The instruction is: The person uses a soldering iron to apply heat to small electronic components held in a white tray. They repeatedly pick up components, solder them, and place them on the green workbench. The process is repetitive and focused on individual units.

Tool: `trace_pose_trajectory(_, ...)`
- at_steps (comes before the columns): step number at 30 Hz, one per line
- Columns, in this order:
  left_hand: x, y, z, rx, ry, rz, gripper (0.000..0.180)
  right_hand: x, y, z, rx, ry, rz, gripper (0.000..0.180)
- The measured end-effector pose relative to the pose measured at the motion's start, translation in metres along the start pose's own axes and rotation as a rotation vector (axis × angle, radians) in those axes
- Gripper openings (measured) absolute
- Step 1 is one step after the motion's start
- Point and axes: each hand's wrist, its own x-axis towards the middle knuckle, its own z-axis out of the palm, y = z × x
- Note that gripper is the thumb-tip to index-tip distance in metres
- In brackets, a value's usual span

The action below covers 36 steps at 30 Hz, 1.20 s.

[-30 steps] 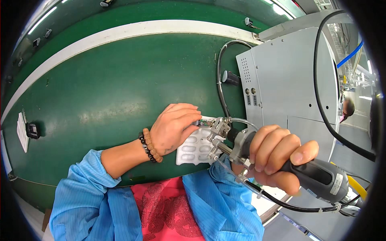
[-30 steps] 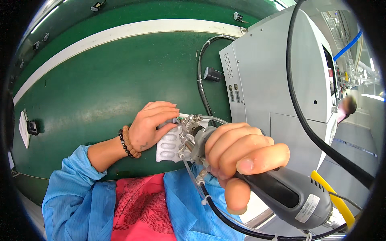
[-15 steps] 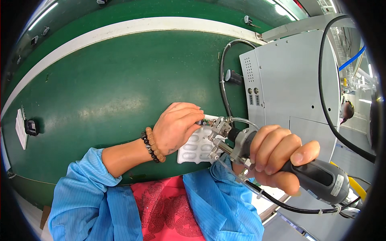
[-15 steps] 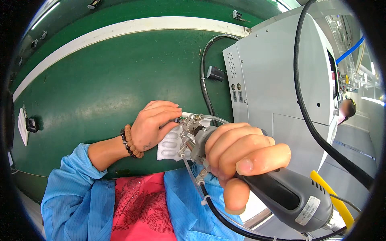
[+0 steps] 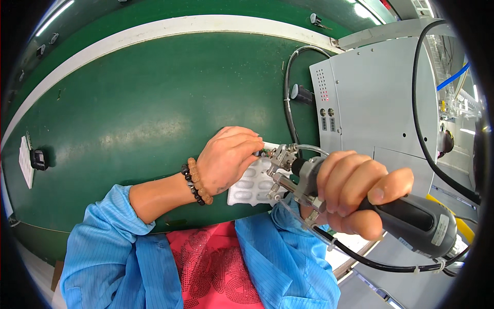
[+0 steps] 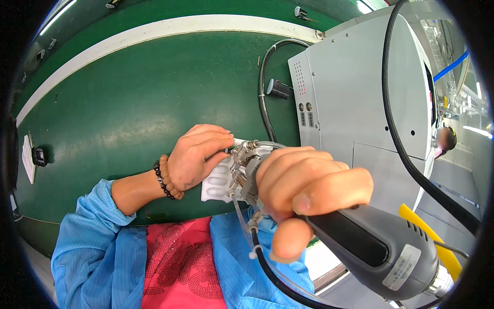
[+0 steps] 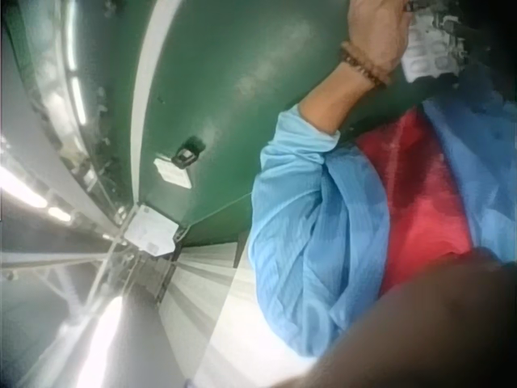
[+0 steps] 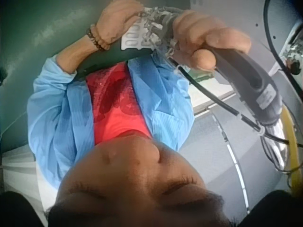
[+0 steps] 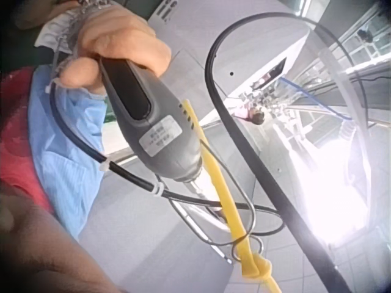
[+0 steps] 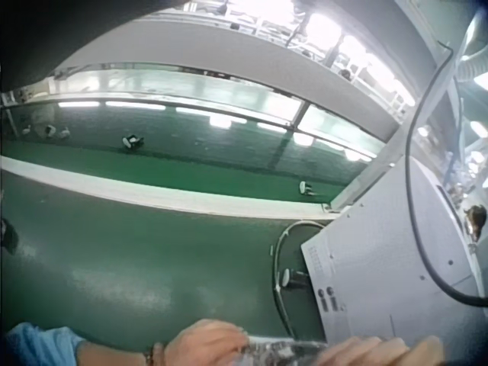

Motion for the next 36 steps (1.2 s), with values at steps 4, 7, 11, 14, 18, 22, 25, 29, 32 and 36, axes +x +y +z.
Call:
trace_pose_trajectory(4, -0.003, -0.001, -0.003, 0.014, 0.008, -0.007, 0.032, 0.001, 0.004, 0.006, 0.013, 0.022, 0.026, 0.043)
trace_pose_trajectory(7, 0.0, 0.0, -0.004, 0.01, -0.008, 0.019, 0.031, 0.0, 0.0, 0.007, -0.007, 0.035, -0.044, 0.042)
trace_pose_trajectory(11, -0.01, 0.002, -0.015, 0.009, -0.05, -0.044, 0.028, -0.011, -0.039, -0.004, -0.03, 0.012, -0.183, 0.041)
trace_pose_trajectory(14, -0.012, 0.0, -0.029, -0.1, -0.096, -0.155, 0.025, -0.018, -0.058, -0.001, -0.058, 0.125, -0.265, 0.04)
trace_pose_trajectory(18, 0.001, -0.007, -0.052, -0.163, -0.03, -0.258, 0.026, -0.022, -0.054, -0.002, -0.048, 0.138, -0.286, 0.04)
trace_pose_trajectory(22, 0.051, -0.031, -0.094, -0.253, 0.189, -0.413, 0.026, -0.022, -0.045, 0.002, 0.0, 0.109, -0.293, 0.038)
trace_pose_trajectory(25, 0.084, -0.066, -0.127, 0.135, 0.421, -0.284, 0.031, -0.022, -0.039, 0.002, 0.021, 0.106, -0.299, 0.037)
trace_pose_trajectory(29, 0.073, -0.053, -0.13, 0.528, 0.605, -0.047, 0.045, -0.021, -0.036, 0.004, 0.015, 0.113, -0.289, 0.038)
trace_pose_trajectory(32, 0.03, -0.019, -0.087, 0.549, 0.216, 0.194, 0.041, -0.023, -0.034, 0.003, 0.002, 0.11, -0.281, 0.039)
trace_pose_trajectory(36, -0.012, 0.012, -0.041, 0.334, -0.155, 0.298, 0.034, -0.021, -0.027, 0.004, -0.013, 0.107, -0.251, 0.04)
